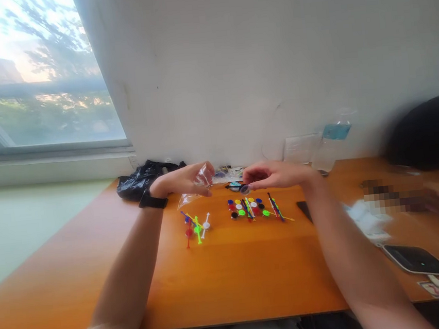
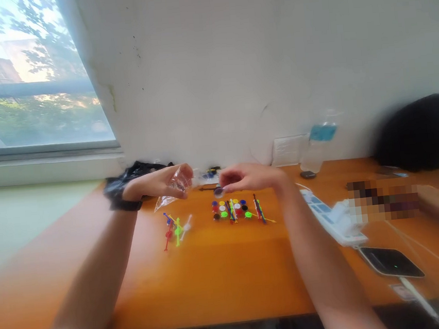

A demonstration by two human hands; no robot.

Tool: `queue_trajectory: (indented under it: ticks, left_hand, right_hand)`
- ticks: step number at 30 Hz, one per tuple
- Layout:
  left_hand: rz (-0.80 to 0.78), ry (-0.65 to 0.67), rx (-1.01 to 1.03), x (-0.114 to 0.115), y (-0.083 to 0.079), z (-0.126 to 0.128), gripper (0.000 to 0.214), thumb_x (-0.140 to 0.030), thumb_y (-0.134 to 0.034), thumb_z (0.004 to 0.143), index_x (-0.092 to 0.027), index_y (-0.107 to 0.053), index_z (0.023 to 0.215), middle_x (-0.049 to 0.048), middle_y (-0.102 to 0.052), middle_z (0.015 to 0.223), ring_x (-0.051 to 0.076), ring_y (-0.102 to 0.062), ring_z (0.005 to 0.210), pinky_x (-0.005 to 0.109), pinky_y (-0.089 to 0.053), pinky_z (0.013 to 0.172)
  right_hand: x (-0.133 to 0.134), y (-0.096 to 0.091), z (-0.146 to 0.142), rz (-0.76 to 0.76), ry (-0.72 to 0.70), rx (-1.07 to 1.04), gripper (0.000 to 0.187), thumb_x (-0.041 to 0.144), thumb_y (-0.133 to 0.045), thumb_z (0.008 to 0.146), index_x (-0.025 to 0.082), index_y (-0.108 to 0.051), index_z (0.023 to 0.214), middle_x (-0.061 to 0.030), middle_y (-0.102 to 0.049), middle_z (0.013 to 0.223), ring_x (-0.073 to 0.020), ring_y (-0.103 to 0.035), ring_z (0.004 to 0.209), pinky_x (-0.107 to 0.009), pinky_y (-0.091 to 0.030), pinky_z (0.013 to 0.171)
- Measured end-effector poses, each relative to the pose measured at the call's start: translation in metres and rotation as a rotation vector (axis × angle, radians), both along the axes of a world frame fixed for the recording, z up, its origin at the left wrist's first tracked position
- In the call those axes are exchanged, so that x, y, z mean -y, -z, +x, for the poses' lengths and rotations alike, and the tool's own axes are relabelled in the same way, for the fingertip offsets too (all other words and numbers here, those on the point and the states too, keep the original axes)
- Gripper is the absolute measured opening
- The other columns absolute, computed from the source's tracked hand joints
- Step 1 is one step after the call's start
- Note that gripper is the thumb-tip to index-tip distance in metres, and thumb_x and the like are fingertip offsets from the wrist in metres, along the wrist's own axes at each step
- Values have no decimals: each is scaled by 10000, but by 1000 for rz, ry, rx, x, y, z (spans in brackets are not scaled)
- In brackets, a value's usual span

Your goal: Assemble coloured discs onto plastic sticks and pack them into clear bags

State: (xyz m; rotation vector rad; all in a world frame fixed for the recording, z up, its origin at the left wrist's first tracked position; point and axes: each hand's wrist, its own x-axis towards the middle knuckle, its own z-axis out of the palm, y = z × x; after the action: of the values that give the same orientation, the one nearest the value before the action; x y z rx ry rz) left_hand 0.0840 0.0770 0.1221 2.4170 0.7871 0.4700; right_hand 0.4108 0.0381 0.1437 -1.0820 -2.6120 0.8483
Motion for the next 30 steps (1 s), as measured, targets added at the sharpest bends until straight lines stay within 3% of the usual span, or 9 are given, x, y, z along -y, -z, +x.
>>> queue_trajectory:
  ticks: [4,10,19,25,30]
  left_hand:
    - [15,-2,-36,1,1,5,530,-400,-840,752,-228,-594,1189,57,-717,1107,230,-696,954,331,-536,794]
    - [68,49,-88,6,2,21,480,-303,-820,723,-211,-590,1135,64,-700,1091,225,-674,936,319,-529,780]
    - [142,44,-90,17,2,35,569,-270,-799,709,-220,-587,1235,76,-712,1123,259,-679,978,347,-524,807]
    - [138,63,-58,18,-1,29,489,-288,-785,736,-221,-570,1169,64,-699,1104,234,-664,940,342,-519,796]
    - [166,67,-77,25,-2,38,472,-276,-780,729,-224,-562,1144,58,-688,1117,233,-647,961,349,-505,814]
  right_hand:
    - [16,-12,11,-26,94,-192,384,576,-724,876,223,-711,1027,-60,-715,1058,-243,-634,990,-327,-482,824]
    - [15,-10,0,83,249,-290,391,533,-716,860,195,-762,1051,-66,-754,996,-226,-664,912,-319,-480,773]
    - [15,-10,-5,-12,149,-249,364,447,-738,845,198,-777,1107,-72,-775,1064,-243,-698,958,-337,-532,830]
    - [25,-18,5,113,223,-276,315,439,-716,866,207,-803,1061,-66,-784,1028,-246,-694,969,-339,-512,824]
    - [22,-15,-4,165,220,-281,290,415,-709,873,210,-816,1047,-63,-786,1002,-238,-693,939,-329,-504,793]
